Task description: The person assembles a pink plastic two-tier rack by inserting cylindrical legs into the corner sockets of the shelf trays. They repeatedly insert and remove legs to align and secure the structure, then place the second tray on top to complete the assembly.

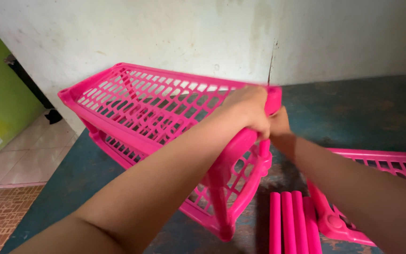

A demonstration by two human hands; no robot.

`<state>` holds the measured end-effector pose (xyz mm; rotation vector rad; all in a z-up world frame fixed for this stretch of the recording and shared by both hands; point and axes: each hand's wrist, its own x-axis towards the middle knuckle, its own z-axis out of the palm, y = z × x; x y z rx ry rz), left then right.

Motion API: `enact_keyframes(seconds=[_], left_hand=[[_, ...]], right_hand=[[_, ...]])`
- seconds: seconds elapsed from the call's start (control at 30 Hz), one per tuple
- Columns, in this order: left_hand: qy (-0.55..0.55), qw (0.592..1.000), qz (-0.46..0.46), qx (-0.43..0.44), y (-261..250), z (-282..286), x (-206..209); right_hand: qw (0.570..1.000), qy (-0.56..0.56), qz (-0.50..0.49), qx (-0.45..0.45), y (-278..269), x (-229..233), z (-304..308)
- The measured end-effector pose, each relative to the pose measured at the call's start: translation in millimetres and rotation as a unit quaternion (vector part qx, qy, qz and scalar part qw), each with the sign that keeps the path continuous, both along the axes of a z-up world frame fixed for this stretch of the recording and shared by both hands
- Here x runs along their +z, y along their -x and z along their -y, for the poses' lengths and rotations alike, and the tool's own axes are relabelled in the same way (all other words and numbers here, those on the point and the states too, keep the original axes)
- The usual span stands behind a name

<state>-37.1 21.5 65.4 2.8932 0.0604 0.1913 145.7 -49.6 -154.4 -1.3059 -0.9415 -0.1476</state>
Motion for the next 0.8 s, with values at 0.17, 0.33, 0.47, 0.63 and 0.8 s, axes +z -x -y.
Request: enact_keyframes(seconds=[0.17, 0.33, 0.47, 0.63, 0.8], left_hand=[[-0.01, 1.0, -0.001, 0.026, -5.0, -10.2, 40.4], [-0.018, 1.0, -0.001, 0.02, -10.5, -8.4, 2.0], [-0.015, 0.999, -0.035, 0.025, -8.3, -4.6, -5.4], [-0.015, 0.999, -0.039, 0.019, -0.9, 1.9, -9.1], [-0.014, 0.998, -0.047, 0.028, -4.9, 2.4, -14.1]], right_hand=[[0.979, 0.052, -0.155, -0.119, 16.7, -40.1, -3.3], [0.983, 0.079, -0.121, -0.116, 1.1, -25.3, 0.5], [0.975, 0.114, -0.152, -0.114, 7.9, -28.1, 8.4], [0.973, 0.132, -0.166, -0.094, 12.8, -29.9, 16.0], [0.968, 0.141, -0.194, -0.076, 16.3, -24.8, 18.5]])
